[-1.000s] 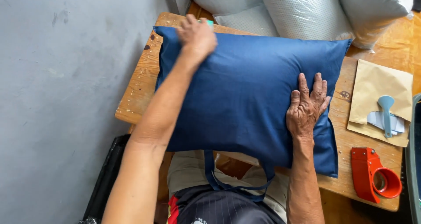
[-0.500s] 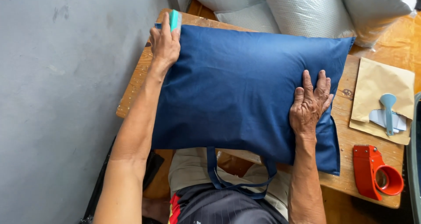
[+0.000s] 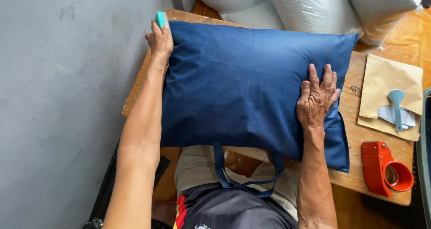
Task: A person rubs a small block over a blue tote bag before stuffing a white pillow inside it.
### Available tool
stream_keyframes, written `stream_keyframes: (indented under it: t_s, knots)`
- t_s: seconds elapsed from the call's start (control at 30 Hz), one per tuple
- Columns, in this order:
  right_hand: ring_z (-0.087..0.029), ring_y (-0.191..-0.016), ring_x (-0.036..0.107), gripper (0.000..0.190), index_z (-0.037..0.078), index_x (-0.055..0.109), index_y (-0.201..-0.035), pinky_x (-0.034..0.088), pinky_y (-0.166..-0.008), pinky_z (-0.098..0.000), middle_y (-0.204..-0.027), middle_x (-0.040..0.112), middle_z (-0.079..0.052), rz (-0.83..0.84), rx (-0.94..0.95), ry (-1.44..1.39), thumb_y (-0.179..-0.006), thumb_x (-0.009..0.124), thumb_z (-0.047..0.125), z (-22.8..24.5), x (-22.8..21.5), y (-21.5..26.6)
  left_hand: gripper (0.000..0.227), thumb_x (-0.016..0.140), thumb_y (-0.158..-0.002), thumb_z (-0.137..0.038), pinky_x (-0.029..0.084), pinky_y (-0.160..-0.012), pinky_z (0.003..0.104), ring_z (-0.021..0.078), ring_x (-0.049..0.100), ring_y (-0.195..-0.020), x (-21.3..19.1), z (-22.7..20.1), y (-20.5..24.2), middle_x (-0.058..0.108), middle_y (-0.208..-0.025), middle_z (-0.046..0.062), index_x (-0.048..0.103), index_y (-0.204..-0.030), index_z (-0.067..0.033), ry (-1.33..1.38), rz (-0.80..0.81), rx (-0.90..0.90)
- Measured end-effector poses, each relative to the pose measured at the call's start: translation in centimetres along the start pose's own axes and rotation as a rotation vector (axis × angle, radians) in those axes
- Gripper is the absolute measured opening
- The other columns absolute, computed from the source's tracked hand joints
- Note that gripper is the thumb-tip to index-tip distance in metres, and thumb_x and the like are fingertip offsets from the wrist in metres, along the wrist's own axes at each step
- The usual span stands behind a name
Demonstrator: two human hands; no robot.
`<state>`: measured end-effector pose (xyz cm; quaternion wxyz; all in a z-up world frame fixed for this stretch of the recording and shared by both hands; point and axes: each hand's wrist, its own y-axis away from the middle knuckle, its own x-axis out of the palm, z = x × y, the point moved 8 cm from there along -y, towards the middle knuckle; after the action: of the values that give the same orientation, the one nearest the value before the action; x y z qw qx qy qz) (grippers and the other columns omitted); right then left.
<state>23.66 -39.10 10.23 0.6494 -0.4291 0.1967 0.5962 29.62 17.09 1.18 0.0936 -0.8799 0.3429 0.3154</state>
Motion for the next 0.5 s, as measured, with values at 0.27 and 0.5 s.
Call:
stream_keyframes:
  t_s: [0.27,0.5]
  knots:
    - [-0.037,-0.156,0.011,0.047,0.027,0.043,-0.159,0.002,-0.119,-0.0683,-0.169,0.019,-0.011,-0.036,-0.006,-0.014,-0.113,0.037,0.035,-0.5,0.2,0.3,0.065,0.044,-0.111,-0.037,0.026,-0.12,0.05,0.0437,0.03,-0.141,-4.8,-5.9,16.2,0.032,-0.146,0.029,0.018,-0.161,-0.0055,0.169,0.137,0.492]
    - [-0.037,-0.155,0.012,0.046,0.029,0.043,-0.16,0.001,-0.118,-0.068,-0.169,0.02,-0.01,-0.025,-0.003,0.014,-0.115,0.038,0.038,-0.2,0.8,-0.6,0.062,0.051,-0.109,-0.049,0.035,-0.116,0.051,0.0485,0.043,-0.135,0.8,0.3,7.7,0.043,-0.135,0.029,0.036,-0.156,-0.0108,0.068,0.17,0.344]
